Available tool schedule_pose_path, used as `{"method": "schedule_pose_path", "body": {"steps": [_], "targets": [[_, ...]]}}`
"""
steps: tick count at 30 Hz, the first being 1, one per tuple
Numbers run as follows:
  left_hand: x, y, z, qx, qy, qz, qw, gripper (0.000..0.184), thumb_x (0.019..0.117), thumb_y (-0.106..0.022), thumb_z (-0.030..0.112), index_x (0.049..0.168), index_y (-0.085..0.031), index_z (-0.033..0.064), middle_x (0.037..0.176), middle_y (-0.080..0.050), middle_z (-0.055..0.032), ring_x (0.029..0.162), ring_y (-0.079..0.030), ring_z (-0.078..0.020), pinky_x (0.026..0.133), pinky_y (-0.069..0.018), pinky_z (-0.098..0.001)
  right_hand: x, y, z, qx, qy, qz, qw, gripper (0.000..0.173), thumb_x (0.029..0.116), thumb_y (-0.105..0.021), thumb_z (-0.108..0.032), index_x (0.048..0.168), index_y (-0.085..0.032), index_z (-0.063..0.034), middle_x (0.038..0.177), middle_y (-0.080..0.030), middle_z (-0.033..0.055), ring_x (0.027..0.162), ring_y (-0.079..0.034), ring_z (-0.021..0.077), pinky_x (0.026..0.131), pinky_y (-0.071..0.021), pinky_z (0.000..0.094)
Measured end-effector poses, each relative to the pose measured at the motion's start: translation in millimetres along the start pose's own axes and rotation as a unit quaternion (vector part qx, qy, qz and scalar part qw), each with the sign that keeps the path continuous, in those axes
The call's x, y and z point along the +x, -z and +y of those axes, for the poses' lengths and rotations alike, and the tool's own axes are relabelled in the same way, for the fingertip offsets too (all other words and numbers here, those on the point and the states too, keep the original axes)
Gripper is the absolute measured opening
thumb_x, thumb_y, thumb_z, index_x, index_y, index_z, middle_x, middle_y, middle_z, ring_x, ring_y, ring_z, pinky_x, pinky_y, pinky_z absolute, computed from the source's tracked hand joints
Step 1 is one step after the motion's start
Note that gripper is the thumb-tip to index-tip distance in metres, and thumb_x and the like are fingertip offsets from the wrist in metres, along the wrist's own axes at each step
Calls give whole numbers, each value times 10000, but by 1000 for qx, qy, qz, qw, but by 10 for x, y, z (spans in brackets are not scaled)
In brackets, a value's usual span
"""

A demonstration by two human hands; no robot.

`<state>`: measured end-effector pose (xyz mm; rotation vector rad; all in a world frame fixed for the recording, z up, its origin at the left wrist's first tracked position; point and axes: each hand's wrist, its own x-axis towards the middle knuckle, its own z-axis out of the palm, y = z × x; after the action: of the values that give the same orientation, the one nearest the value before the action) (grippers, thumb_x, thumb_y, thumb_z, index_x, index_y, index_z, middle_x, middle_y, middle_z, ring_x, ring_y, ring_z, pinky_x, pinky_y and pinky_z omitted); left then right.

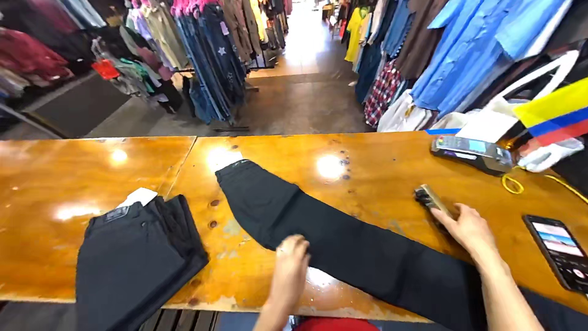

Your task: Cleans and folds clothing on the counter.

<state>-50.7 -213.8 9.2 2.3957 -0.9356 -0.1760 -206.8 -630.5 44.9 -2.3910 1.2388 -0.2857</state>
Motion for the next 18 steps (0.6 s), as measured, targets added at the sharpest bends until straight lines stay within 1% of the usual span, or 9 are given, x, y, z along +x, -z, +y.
{"method": "schedule_pose_path", "body": {"steps": [2,5,8,10,11,13,15,16,18], "targets": [[-128,-206,109,-32,-6,8,999,288,988,-617,156,1229,-722,37,1318,-671,-156,1302,-584,-354,1129,-416,-550,254,-159,-205,-53,-21,-43,997,675,925,-761,-382,1339,-553,109,1366,-523,383,1282,-494,572,1003,-400,732],[-185,-234,104,-36,-13,26,999,253,979,-623,143,1177,-733,31,1246,-703,-155,1251,-623,-349,1093,-452,-541,454,-246,-388,-95,-35,-34,994,498,919,-762,-299,1207,-638,88,1213,-616,377,1167,-585,560,908,-445,738],[-195,-259,112,-29,-32,42,998,237,962,-644,120,1164,-727,27,1228,-707,-162,1225,-637,-367,1048,-483,-559,554,-180,-568,82,-37,28,996,473,974,-691,-199,1284,-568,137,1163,-622,381,1081,-623,511,911,-466,685],[-215,-272,159,-36,-37,53,997,232,933,-680,127,1131,-733,19,1195,-717,-164,1191,-656,-370,990,-522,-556,627,-188,-728,325,-32,39,944,450,1033,-517,-200,1404,-428,39,1050,-639,170,832,-675,241,730,-585,440],[-238,-260,186,-42,-33,44,998,238,935,-687,156,1126,-730,20,1191,-716,-160,1191,-654,-362,983,-527,-547,692,-211,-837,445,-47,17,894,388,1065,-452,-267,1386,-425,-50,996,-668,80,773,-698,172,677,-608,376],[-297,-215,212,-59,-16,30,998,262,967,-667,205,1136,-721,12,1201,-706,-170,1211,-641,-358,1011,-514,-538,758,-267,-1183,579,-107,-53,806,352,1086,-394,-447,1195,-526,-139,913,-724,13,726,-706,124,617,-592,305],[-347,-173,198,-37,17,102,994,287,972,-648,204,1181,-724,22,1233,-706,-162,1227,-644,-341,1023,-517,-527,716,-425,-1617,583,-99,-149,792,394,1085,-329,-509,1132,-539,-178,855,-705,-15,667,-674,99,560,-560,269],[-345,-149,165,-10,42,151,988,317,968,-641,194,1230,-714,32,1287,-693,-146,1265,-629,-322,1047,-509,-515,634,-548,-1846,553,-54,-197,808,352,1095,-311,-460,1205,-525,-203,848,-682,-12,649,-654,98,551,-554,268],[-313,-63,74,21,100,188,977,423,986,-603,182,1368,-628,2,1457,-591,-143,1392,-526,-312,1145,-424,-516,243,-813,-2303,408,106,-280,862,435,1095,-359,-297,1520,-394,-212,978,-670,50,716,-649,130,614,-558,310]]}}
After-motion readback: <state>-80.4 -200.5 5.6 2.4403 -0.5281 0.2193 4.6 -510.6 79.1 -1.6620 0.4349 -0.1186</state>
